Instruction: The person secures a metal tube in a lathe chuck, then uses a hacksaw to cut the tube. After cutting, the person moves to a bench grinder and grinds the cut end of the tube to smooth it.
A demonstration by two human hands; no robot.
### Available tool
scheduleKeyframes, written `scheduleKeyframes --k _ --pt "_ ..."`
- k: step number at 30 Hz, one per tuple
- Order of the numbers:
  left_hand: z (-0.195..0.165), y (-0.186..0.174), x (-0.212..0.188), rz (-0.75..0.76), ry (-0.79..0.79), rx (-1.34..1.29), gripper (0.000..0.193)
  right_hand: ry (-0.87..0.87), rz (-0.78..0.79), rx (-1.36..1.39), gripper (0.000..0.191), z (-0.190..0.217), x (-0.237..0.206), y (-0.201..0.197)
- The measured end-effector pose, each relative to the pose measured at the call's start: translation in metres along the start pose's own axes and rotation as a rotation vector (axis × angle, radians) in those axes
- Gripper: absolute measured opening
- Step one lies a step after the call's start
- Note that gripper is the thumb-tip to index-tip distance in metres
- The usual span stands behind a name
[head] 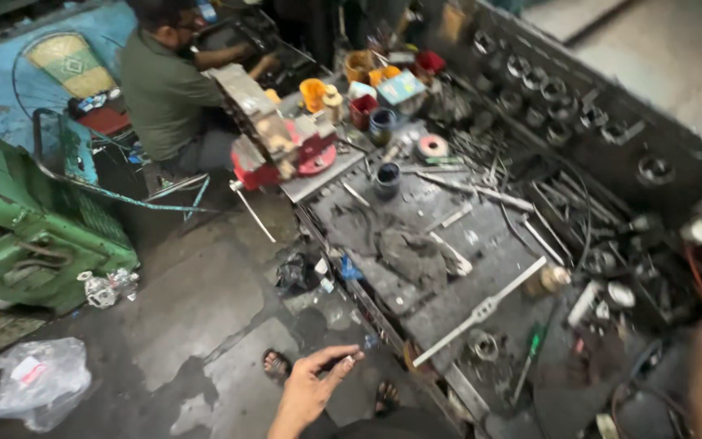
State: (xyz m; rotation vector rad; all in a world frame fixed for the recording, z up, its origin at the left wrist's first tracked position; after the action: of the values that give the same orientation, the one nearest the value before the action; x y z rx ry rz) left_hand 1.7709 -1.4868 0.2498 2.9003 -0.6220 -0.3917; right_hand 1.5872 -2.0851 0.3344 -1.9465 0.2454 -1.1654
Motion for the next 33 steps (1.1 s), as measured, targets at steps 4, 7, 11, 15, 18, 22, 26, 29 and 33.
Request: scheduleKeyframes --k 4,7,11,15,18,22,26,29,33 --pt "-0.02 -0.057 0.025 -0.026 0.275 0.112 0.021 -0.198 0.471 0.926 0.038 0.207 -0.093 -0.018" --pt "-0.009 -0.106 0.048 0.043 0.171 -0.018 0.02 -0.383 0.652 1.123 0.049 0.36 -0.154 -0.064" --pt "-0.011 -0.181 0.069 0.095 0.14 0.004 0.02 -0.486 1.079 1.186 0.036 0.498 -0.209 -0.15" --pt "-0.002 -0.253 0.083 0.041 0.017 -0.033 0.017 -0.726 0.889 1.207 0.034 0.585 -0.189 -0.267" --pt "-0.001 -0.297 0.097 -0.024 -0.012 -0.127 0.019 -0.717 0.573 1.263 0.027 0.63 -0.132 -0.324" --pt "-0.01 -0.34 0.115 -0.162 0.03 -0.137 0.018 -0.673 0.177 1.269 0.038 0.667 -0.028 -0.357" --pt "-0.021 -0.348 0.13 -0.125 0.049 -0.169 0.019 -0.713 0.138 1.116 0.051 0.712 0.052 -0.353" --pt "-0.022 -0.355 0.136 -0.15 0.02 -0.165 0.019 -0.825 0.147 1.08 0.051 0.736 0.082 -0.348" --pt "-0.024 -0.367 0.143 -0.194 0.06 -0.131 0.019 -1.022 0.045 1.008 0.045 0.748 0.091 -0.343"
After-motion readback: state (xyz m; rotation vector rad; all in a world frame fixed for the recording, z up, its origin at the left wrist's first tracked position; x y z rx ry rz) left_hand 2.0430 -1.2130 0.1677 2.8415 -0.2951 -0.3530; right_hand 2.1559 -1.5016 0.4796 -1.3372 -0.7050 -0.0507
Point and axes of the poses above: each hand's wrist, its own x-axis towards the middle knuckle, its own y-axis out of the palm, z = x × y, the point moved 9 cm from there along x, towards the middle knuckle, and after that the axes turned 8 degrees about -x, right-handed, at the moved point
